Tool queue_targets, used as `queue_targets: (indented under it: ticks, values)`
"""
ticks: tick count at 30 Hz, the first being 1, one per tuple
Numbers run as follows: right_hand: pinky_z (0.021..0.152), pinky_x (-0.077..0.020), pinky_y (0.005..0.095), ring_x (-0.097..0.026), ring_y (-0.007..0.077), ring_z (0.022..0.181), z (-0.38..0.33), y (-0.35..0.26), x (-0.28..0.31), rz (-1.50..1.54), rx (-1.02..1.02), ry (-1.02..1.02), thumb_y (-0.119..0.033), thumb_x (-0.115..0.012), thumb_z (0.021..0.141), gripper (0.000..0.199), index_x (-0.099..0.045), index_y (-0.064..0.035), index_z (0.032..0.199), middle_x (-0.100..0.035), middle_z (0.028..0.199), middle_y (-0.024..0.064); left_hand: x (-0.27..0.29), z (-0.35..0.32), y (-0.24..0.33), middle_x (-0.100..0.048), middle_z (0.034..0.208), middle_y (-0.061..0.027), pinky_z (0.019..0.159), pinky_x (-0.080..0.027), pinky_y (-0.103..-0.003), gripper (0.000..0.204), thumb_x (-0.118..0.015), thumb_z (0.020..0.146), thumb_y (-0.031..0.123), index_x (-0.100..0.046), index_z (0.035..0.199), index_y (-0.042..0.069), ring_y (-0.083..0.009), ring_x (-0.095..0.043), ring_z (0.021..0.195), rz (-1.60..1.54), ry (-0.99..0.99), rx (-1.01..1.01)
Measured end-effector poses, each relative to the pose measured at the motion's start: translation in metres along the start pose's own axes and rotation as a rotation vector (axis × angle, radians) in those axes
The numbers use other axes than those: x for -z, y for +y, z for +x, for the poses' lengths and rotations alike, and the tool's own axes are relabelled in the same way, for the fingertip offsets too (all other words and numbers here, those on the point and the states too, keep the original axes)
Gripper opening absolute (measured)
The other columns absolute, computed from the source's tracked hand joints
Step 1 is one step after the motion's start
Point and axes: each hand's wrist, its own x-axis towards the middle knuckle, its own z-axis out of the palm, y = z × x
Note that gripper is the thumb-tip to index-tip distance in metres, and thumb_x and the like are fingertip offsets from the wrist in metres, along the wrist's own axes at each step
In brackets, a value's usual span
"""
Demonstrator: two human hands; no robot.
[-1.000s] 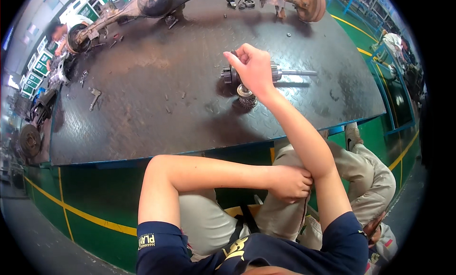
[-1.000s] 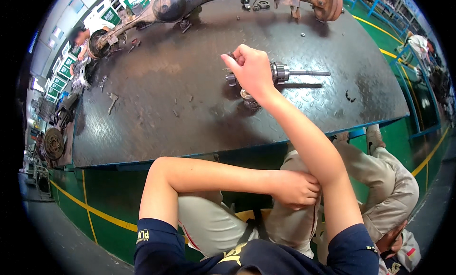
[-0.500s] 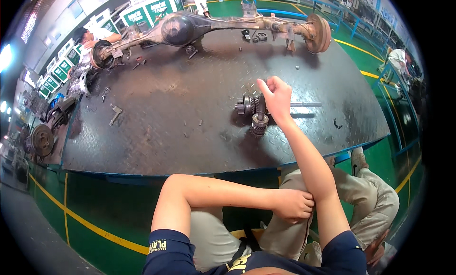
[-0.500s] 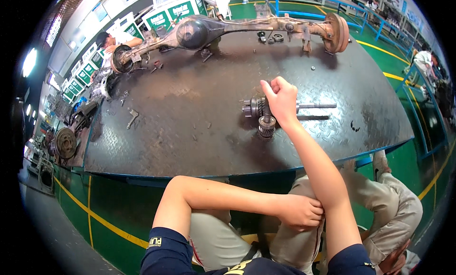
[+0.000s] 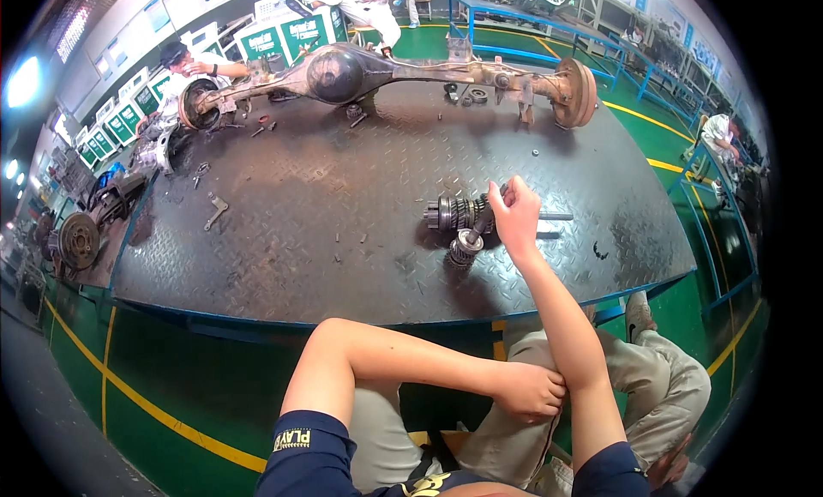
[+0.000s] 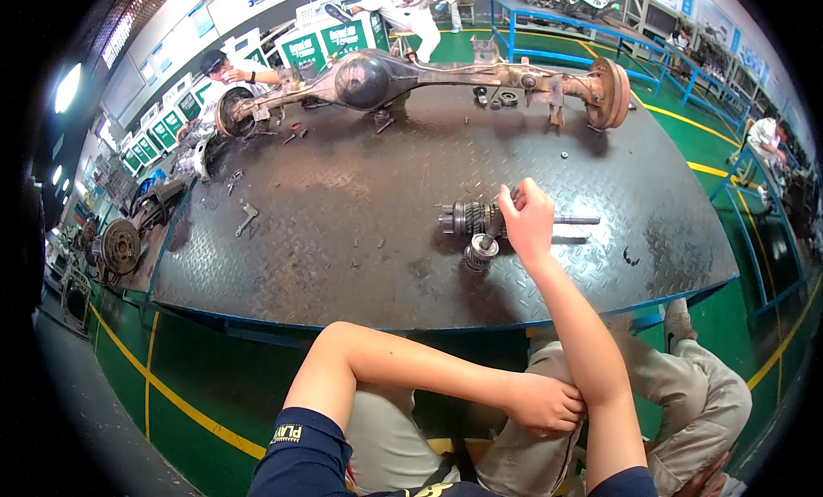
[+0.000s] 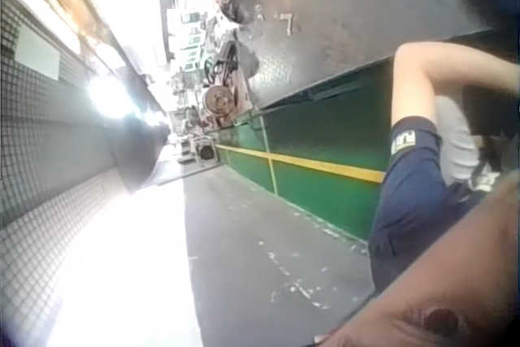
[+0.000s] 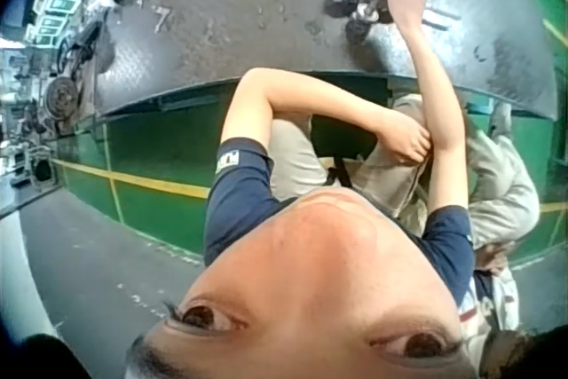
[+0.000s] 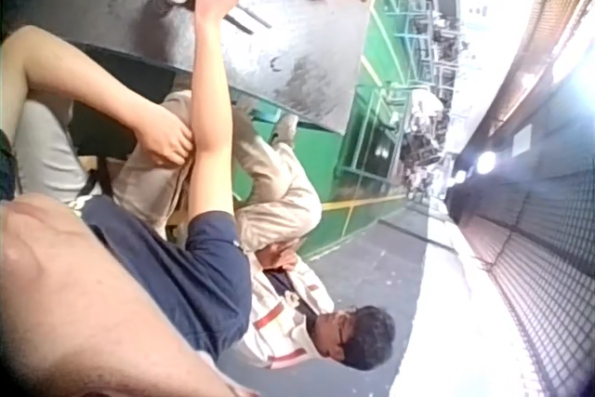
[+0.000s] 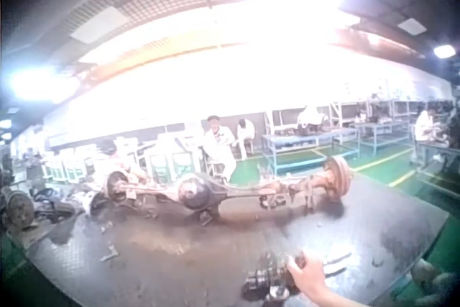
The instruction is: The person places gear components onto a shaft by hand, aligning and sliding different circular gear pieces and spacers onto the metal rod.
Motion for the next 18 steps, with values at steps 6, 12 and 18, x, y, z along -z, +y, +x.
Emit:
queue_targets:
  ticks: [6, 12, 18]
  values:
    - [0.049, -0.0355, 0.0385, -0.046, 0.0270, 0.048, -0.005, 0.009, 0.011, -0.063, 0.090, 0.001, -0.014, -0.070, 0.085, 0.036, -0.045, 0.0007, 0.064, -0.050, 0.055, 0.0136, -0.001, 0.009, -0.002, -0.065, 0.103, -0.0164, 0.105, -0.039, -0.043, 0.033, -0.064, 0.080, 0.025, -0.064, 0.101, -0.001, -0.0320, -0.059, 0.106, -0.030, 0.017, -0.012]
    - [0.050, -0.0375, 0.0407, -0.050, 0.0306, 0.050, -0.011, 0.011, 0.022, -0.045, 0.079, -0.034, -0.018, -0.069, 0.088, 0.038, -0.046, -0.0004, 0.064, -0.052, 0.056, 0.0143, 0.001, 0.021, -0.006, -0.065, 0.102, -0.0185, 0.105, -0.040, -0.044, 0.028, -0.061, 0.082, 0.019, -0.064, 0.099, -0.002, -0.0336, -0.058, 0.107, -0.057, 0.060, -0.068]
    - [0.052, -0.0406, 0.0421, -0.052, 0.0345, 0.054, -0.021, 0.006, 0.032, -0.130, 0.171, -0.087, -0.018, -0.068, 0.089, 0.034, -0.047, -0.0016, 0.068, -0.052, 0.060, 0.0160, -0.009, 0.028, -0.011, -0.064, 0.106, -0.0205, 0.107, -0.037, -0.044, 0.035, -0.061, 0.080, 0.021, -0.063, 0.103, -0.005, -0.0356, -0.057, 0.109, -0.062, 0.054, -0.096]
